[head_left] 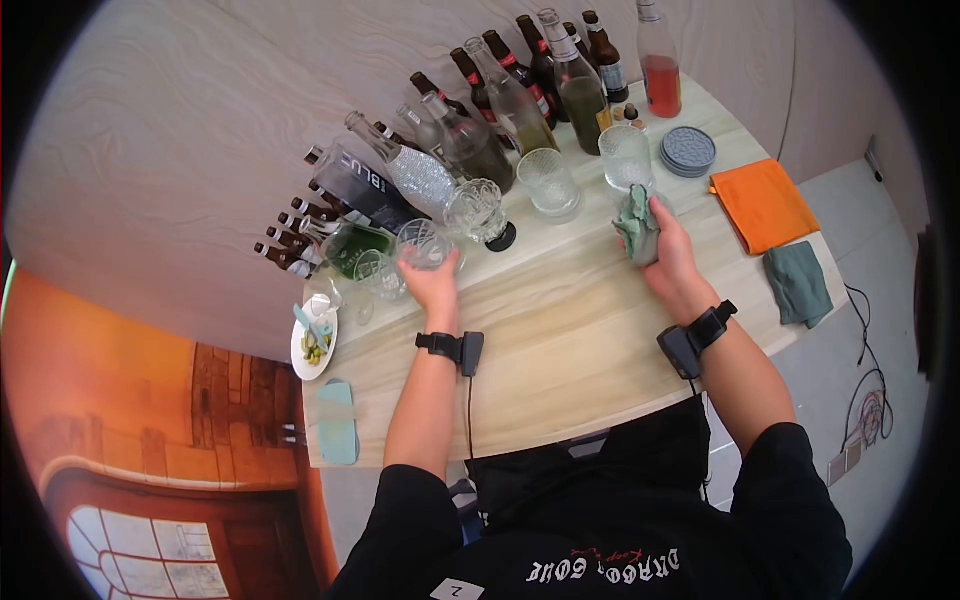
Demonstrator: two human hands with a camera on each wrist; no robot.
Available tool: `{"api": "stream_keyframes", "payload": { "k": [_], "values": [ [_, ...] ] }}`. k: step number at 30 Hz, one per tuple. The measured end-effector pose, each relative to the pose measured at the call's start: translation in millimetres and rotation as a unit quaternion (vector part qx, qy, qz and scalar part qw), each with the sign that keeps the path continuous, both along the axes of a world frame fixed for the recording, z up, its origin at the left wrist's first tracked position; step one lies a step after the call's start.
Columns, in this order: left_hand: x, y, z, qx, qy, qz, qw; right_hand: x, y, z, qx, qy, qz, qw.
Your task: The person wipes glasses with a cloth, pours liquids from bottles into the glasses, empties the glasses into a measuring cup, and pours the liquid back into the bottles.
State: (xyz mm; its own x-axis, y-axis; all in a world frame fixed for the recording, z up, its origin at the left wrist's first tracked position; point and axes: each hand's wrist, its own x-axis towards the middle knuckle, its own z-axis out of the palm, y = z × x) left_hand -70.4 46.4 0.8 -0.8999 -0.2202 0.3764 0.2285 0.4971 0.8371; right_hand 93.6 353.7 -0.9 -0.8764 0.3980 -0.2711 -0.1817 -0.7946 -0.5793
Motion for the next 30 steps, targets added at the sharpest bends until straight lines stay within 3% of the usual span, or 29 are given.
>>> {"api": "stream_keyframes", "payload": {
  "k": [2, 9, 11, 12, 14, 18, 20, 23, 25, 26, 27, 28, 30],
  "values": [
    [6, -3, -1, 0.092, 0.013, -0.034, 0.995, -2, -2, 3, -0.017, 0.016, -0.015, 1.000],
    [54, -27, 14, 0.238, 0.009, -0.145, 0.960, -5, -1, 1, -0.032, 0.059, -0.023, 0.997],
    [73, -34, 27, 0.372, -0.103, -0.288, 0.876, 0, -4, 7, -0.001, 0.076, 0.019, 0.997],
    [77, -38, 27, 0.378, -0.101, -0.286, 0.875, 2, -7, 11, 0.029, 0.093, 0.056, 0.994],
    [79, -40, 23, 0.417, -0.143, -0.427, 0.789, 3, -16, 14, 0.019, 0.072, 0.051, 0.996],
    [80, -31, 5, 0.491, -0.162, -0.452, 0.727, -4, -41, 7, 0.026, 0.007, 0.022, 0.999],
    [80, -26, 3, 0.540, -0.216, -0.474, 0.661, -22, -56, -2, 0.053, 0.021, 0.006, 0.998],
    [88, -14, 4, 0.543, -0.254, -0.444, 0.666, -36, -98, 16, 0.132, 0.055, -0.037, 0.989],
    [98, -2, 5, 0.528, -0.256, -0.434, 0.684, -37, -137, 23, 0.252, 0.097, -0.029, 0.962],
    [101, 3, 8, 0.512, -0.253, -0.423, 0.703, -29, -154, 33, 0.409, 0.194, 0.011, 0.892],
    [104, 6, 12, 0.511, -0.251, -0.424, 0.704, -20, -164, 46, 0.550, 0.283, 0.050, 0.785],
    [109, 9, 16, 0.490, -0.210, -0.442, 0.722, -17, -164, 51, 0.549, 0.285, 0.050, 0.784],
    [112, 8, 22, 0.453, -0.170, -0.467, 0.740, -13, -161, 55, 0.658, 0.301, 0.059, 0.688]
  ]
}}
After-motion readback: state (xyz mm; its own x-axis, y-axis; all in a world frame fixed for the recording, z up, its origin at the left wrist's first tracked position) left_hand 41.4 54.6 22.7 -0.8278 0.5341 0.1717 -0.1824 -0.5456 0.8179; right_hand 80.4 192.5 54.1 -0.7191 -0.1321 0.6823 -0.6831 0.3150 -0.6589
